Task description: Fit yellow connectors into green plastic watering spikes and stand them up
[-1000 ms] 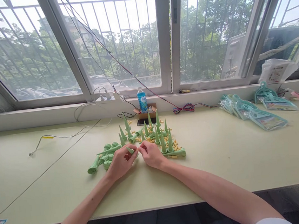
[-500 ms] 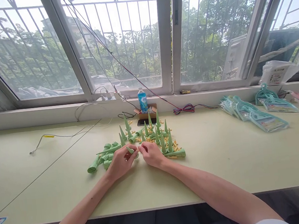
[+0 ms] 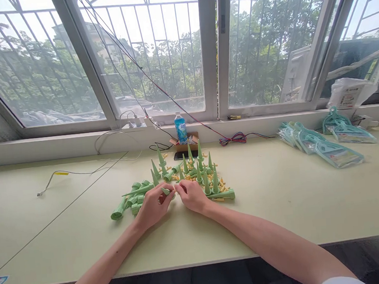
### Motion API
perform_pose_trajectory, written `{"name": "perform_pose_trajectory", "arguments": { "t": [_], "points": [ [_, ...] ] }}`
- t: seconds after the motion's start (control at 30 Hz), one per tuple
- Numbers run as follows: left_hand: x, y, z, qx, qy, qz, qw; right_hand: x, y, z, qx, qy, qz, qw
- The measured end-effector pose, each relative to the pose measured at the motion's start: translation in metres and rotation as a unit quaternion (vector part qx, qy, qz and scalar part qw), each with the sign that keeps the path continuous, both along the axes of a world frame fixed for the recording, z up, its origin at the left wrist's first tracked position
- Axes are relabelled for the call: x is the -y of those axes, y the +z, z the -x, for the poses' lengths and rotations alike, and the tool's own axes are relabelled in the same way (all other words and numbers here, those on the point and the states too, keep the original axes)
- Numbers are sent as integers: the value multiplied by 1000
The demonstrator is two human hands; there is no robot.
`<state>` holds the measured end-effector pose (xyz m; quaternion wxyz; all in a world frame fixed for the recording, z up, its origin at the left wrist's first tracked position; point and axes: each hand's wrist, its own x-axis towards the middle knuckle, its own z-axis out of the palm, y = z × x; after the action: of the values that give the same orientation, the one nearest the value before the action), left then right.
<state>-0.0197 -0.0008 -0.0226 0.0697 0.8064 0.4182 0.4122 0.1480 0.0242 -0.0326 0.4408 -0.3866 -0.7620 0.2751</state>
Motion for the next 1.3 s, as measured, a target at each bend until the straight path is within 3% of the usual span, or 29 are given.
{"name": "perform_pose_trajectory", "arguments": {
  "t": [0.17, 0.7, 1.17, 1.3],
  "points": [
    [-1, 0, 1, 1, 13, 5, 1000, 2, 1, 0, -9, 19, 23, 1000],
    [3, -2, 0, -11, 1, -12, 1000, 1, 2, -1, 39, -10, -19, 999],
    [14, -13, -13, -68, 29, -116, 991, 6, 7, -5, 42, -25, -28, 998],
    [17, -14, -16, -66, 19, -114, 991, 7, 8, -7, 49, -20, -29, 998]
  ]
}}
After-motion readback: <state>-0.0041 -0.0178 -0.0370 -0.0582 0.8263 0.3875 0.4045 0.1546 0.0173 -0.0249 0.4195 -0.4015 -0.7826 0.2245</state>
